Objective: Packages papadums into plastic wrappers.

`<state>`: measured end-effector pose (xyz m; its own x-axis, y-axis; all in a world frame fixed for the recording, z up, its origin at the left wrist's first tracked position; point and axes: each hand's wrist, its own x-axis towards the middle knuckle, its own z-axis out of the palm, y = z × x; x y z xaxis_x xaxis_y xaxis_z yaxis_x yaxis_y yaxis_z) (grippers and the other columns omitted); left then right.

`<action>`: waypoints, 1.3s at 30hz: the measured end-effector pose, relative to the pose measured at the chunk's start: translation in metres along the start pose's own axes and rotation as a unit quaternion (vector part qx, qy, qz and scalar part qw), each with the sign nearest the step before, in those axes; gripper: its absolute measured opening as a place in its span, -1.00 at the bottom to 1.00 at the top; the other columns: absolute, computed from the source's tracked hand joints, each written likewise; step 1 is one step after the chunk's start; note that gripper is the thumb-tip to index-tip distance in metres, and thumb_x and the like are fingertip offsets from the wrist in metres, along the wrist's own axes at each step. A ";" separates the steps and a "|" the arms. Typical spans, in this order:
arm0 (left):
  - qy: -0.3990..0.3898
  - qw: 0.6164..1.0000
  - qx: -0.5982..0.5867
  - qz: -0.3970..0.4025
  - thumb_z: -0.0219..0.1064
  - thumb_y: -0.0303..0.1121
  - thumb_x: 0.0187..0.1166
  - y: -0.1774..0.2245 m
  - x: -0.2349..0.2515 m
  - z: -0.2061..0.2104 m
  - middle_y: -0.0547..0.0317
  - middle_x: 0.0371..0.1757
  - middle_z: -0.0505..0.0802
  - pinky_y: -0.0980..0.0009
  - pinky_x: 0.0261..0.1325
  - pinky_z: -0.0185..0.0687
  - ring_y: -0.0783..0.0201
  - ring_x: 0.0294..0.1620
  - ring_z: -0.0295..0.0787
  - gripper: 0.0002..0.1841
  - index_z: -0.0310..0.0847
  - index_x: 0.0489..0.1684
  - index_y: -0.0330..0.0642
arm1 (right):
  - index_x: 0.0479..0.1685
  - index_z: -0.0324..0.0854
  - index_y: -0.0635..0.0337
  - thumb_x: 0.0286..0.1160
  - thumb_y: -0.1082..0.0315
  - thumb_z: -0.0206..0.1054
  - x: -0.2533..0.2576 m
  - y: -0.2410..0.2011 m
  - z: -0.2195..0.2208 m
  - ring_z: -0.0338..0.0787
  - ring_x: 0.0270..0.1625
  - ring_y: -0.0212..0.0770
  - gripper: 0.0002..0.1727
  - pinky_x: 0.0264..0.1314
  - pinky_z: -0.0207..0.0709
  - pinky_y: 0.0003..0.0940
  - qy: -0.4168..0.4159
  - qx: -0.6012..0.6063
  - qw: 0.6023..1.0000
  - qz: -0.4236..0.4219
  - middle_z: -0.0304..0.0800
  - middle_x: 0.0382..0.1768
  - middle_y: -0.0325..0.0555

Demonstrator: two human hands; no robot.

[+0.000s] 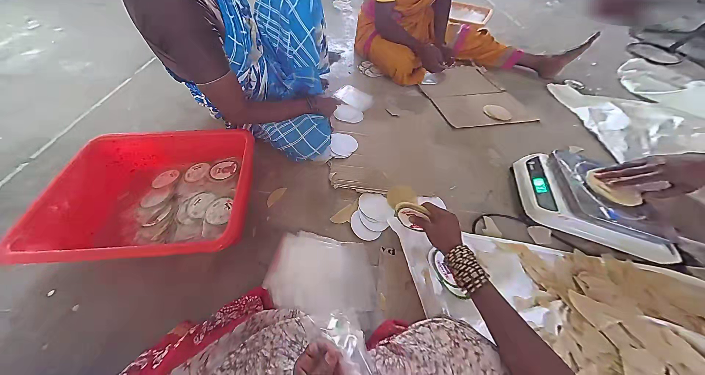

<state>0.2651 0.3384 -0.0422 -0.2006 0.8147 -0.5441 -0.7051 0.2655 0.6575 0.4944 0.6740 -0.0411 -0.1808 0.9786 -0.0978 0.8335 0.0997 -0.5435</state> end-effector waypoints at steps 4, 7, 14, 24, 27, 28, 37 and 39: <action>0.064 0.991 -0.114 -0.003 -0.16 -0.31 0.84 0.002 0.002 0.003 0.29 -0.24 0.92 0.30 0.03 0.83 0.33 -0.15 0.90 -0.66 0.61 -0.14 -0.03 | -0.06 0.80 0.39 0.45 0.28 0.49 -0.057 -0.049 0.011 0.85 0.02 0.23 -0.70 0.16 0.62 0.28 0.027 0.050 0.981 -0.183 0.87 -0.11 0.24; -0.010 0.966 -0.258 -0.004 -0.07 -0.09 0.84 -0.006 0.008 -0.007 -0.02 0.30 0.84 0.00 0.44 0.63 0.00 0.39 0.76 -0.59 0.64 0.21 -0.13 | -0.29 0.84 0.02 0.50 0.20 0.24 -0.108 -0.079 0.045 0.88 -0.07 -0.02 -0.75 0.11 0.68 0.00 0.106 0.011 0.904 -0.414 0.91 -0.23 -0.09; 0.041 0.959 -0.278 -0.030 -0.02 -0.17 0.84 0.006 0.002 0.001 0.10 -0.04 0.92 0.17 0.17 0.80 0.18 0.04 0.90 -0.66 0.69 0.06 -0.12 | -0.34 0.76 0.09 0.64 0.44 0.09 -0.179 -0.107 0.090 0.75 0.16 -0.15 -0.70 0.64 0.27 -0.26 0.052 0.037 0.802 -0.594 0.87 -0.17 -0.16; 0.187 0.962 -0.195 0.026 -0.01 -0.50 0.78 0.008 0.009 0.008 0.05 -0.17 0.93 0.27 0.05 0.85 0.22 -0.13 0.92 -0.73 0.68 -0.09 -0.30 | 0.18 0.78 0.23 0.65 -0.28 0.11 -0.060 -0.062 0.043 0.73 0.38 0.26 -0.29 0.47 0.49 0.28 -0.017 -0.073 0.916 -0.394 0.83 0.22 0.19; 0.183 0.972 -0.121 0.087 0.05 -0.55 0.74 0.009 0.006 0.007 0.16 -0.21 0.96 0.39 0.00 0.84 0.34 -0.17 0.92 -0.66 0.82 -0.25 -0.20 | 0.41 0.61 0.36 0.57 0.01 0.39 0.035 -0.028 0.032 0.44 0.59 0.52 -0.37 0.57 0.23 0.50 -0.044 -0.125 0.972 -0.195 0.61 0.43 0.45; 0.181 0.973 -0.093 0.111 0.07 -0.56 0.73 0.009 0.004 0.007 0.23 -0.21 0.97 0.44 -0.01 0.83 0.40 -0.18 0.92 -0.65 0.85 -0.27 -0.13 | 0.50 0.54 0.39 0.54 0.08 0.46 0.058 -0.019 0.032 0.34 0.64 0.57 -0.33 0.55 0.20 0.55 -0.051 -0.133 0.980 -0.138 0.50 0.50 0.50; 0.100 0.974 -0.032 0.200 0.41 -0.24 0.59 0.005 0.002 0.003 0.36 -0.13 0.98 0.45 0.16 0.79 0.48 -0.06 0.91 -0.86 0.94 -0.17 0.14 | 0.49 0.50 0.28 0.09 0.19 0.79 0.113 -0.002 0.029 0.52 0.38 0.68 -0.13 0.23 0.39 0.65 -0.097 -0.146 0.984 0.036 0.45 0.42 0.63; 0.106 0.975 -0.039 0.193 0.39 -0.28 0.61 0.005 0.002 0.004 0.37 -0.14 0.98 0.46 0.14 0.79 0.49 -0.08 0.91 -0.85 0.94 -0.18 0.16 | 0.40 0.59 0.27 0.11 0.17 0.78 0.110 -0.001 0.026 0.42 0.45 0.70 -0.22 0.25 0.29 0.69 -0.080 -0.146 0.985 0.037 0.44 0.41 0.65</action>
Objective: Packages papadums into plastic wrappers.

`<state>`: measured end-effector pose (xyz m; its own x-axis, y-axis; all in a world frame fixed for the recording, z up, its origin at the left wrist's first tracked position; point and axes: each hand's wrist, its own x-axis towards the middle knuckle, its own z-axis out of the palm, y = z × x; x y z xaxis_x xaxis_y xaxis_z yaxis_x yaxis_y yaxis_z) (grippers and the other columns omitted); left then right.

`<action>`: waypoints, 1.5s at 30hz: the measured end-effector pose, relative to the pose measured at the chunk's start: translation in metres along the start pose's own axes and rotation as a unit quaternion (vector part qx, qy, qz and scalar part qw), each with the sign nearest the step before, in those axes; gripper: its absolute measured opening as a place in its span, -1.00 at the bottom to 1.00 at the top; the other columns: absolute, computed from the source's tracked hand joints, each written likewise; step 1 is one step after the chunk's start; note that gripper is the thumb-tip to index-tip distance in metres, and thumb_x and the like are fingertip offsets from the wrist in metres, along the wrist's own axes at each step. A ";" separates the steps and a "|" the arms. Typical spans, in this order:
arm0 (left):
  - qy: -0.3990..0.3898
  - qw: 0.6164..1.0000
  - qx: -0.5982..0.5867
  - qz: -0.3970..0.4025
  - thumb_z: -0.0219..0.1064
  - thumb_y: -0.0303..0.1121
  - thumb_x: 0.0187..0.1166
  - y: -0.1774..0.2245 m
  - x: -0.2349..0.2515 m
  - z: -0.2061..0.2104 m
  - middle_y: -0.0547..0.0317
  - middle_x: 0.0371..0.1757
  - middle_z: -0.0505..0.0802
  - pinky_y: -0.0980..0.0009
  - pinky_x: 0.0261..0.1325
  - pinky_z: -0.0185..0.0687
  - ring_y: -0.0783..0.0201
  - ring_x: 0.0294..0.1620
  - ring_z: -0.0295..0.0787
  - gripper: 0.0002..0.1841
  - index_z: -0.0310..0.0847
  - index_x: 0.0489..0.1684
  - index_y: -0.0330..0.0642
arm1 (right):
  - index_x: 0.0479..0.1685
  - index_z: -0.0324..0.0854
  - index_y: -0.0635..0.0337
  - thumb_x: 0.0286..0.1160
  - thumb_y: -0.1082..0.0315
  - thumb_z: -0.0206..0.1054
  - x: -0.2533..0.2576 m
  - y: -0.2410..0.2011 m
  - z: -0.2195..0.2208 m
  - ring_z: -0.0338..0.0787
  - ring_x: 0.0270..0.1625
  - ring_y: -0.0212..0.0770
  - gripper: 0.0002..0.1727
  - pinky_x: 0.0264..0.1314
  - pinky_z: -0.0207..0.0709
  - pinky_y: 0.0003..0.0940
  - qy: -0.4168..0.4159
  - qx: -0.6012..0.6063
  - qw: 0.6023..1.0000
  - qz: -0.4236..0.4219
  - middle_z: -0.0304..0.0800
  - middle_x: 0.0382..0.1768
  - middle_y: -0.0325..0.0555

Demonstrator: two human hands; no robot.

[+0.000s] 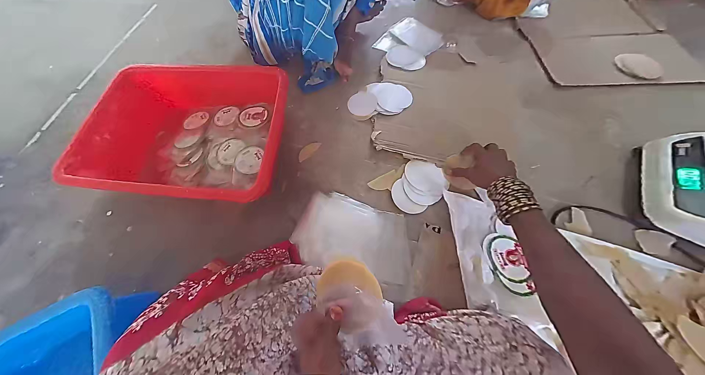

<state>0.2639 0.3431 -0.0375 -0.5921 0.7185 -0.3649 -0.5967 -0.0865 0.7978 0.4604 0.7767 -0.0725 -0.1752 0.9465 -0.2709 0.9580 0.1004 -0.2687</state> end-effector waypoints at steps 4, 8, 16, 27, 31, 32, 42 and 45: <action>0.041 0.999 -0.017 -0.027 0.36 -0.45 0.60 0.003 -0.002 0.004 0.35 -0.25 0.97 0.44 0.04 0.82 0.48 -0.19 0.91 -0.79 0.91 -0.28 0.09 | 0.49 0.50 0.30 0.25 0.02 0.68 -0.006 0.011 -0.001 0.28 0.59 0.70 -0.17 0.36 0.17 0.72 0.041 0.004 0.996 0.078 0.32 0.54 0.65; 0.009 0.999 -0.032 -0.040 0.44 -0.37 0.54 0.001 -0.002 0.001 0.35 -0.21 0.98 0.42 0.09 0.82 0.46 -0.13 0.91 -0.86 0.94 -0.26 0.13 | 0.56 0.40 0.46 0.49 -0.09 0.47 -0.005 0.032 0.002 0.23 0.62 0.73 -0.14 0.42 0.04 0.78 0.092 0.016 0.985 0.144 0.28 0.54 0.74; -0.013 0.997 -0.028 -0.070 0.47 -0.25 0.53 0.000 -0.003 -0.001 0.35 -0.21 0.98 0.44 0.05 0.84 0.47 -0.17 0.92 -0.90 0.95 -0.23 0.18 | 0.65 0.27 0.45 0.12 -0.18 0.71 0.003 0.026 -0.004 0.28 0.57 0.76 0.17 0.34 0.29 0.69 0.052 0.028 0.986 0.158 0.13 0.62 0.76; 0.021 0.994 -0.074 -0.083 0.41 -0.41 0.57 0.001 -0.004 0.004 0.24 -0.20 0.98 0.36 0.08 0.84 0.39 -0.14 0.93 -0.85 0.93 -0.23 0.05 | 0.27 0.63 0.45 0.51 0.33 0.45 -0.047 -0.005 -0.024 0.69 0.21 0.56 -0.57 0.25 0.37 0.60 0.130 0.167 0.977 0.040 0.73 0.09 0.58; 0.026 0.992 -0.076 -0.098 0.46 -0.32 0.54 0.003 -0.005 0.003 0.23 -0.20 0.97 0.34 0.07 0.84 0.37 -0.14 0.93 -0.92 0.91 -0.23 0.04 | 0.13 0.64 0.23 0.43 0.43 0.46 -0.138 -0.054 -0.016 0.76 -0.37 -0.55 -0.70 -0.36 0.65 -0.55 0.068 0.382 0.919 -0.070 0.83 -0.28 -0.32; 0.032 0.991 -0.079 -0.105 0.47 -0.34 0.53 0.004 -0.005 0.004 0.22 -0.21 0.97 0.33 0.06 0.84 0.36 -0.15 0.93 -0.93 0.90 -0.24 0.02 | 0.11 0.65 0.22 0.40 0.46 0.44 -0.163 -0.066 -0.013 0.77 -0.40 -0.58 -0.71 -0.44 0.64 -0.62 0.024 0.443 0.891 -0.093 0.85 -0.30 -0.38; -0.022 0.990 -0.104 -0.094 0.52 -0.24 0.48 0.001 -0.003 -0.001 0.19 -0.21 0.96 0.33 0.05 0.84 0.34 -0.15 0.92 -0.90 0.91 -0.26 0.00 | 0.09 0.73 0.19 0.32 0.35 0.48 -0.283 -0.116 0.034 0.91 -0.15 -0.40 -0.67 -0.11 0.83 -0.45 -0.098 0.497 0.842 -0.188 0.92 -0.15 -0.26; -0.011 0.986 -0.121 -0.113 0.48 -0.30 0.51 0.002 -0.001 -0.001 0.13 -0.22 0.96 0.31 0.04 0.85 0.30 -0.17 0.93 -0.90 0.89 -0.24 -0.08 | 0.09 0.70 0.27 0.35 0.40 0.46 -0.284 -0.119 0.016 0.88 -0.11 -0.47 -0.68 -0.07 0.82 -0.50 0.043 0.491 0.840 -0.225 0.90 -0.11 -0.30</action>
<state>0.2628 0.3410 -0.0359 -0.4186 0.7533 -0.5073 -0.8255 -0.0827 0.5583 0.3930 0.4911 0.0218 -0.4125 0.9033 0.1182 0.1420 0.1919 -0.9711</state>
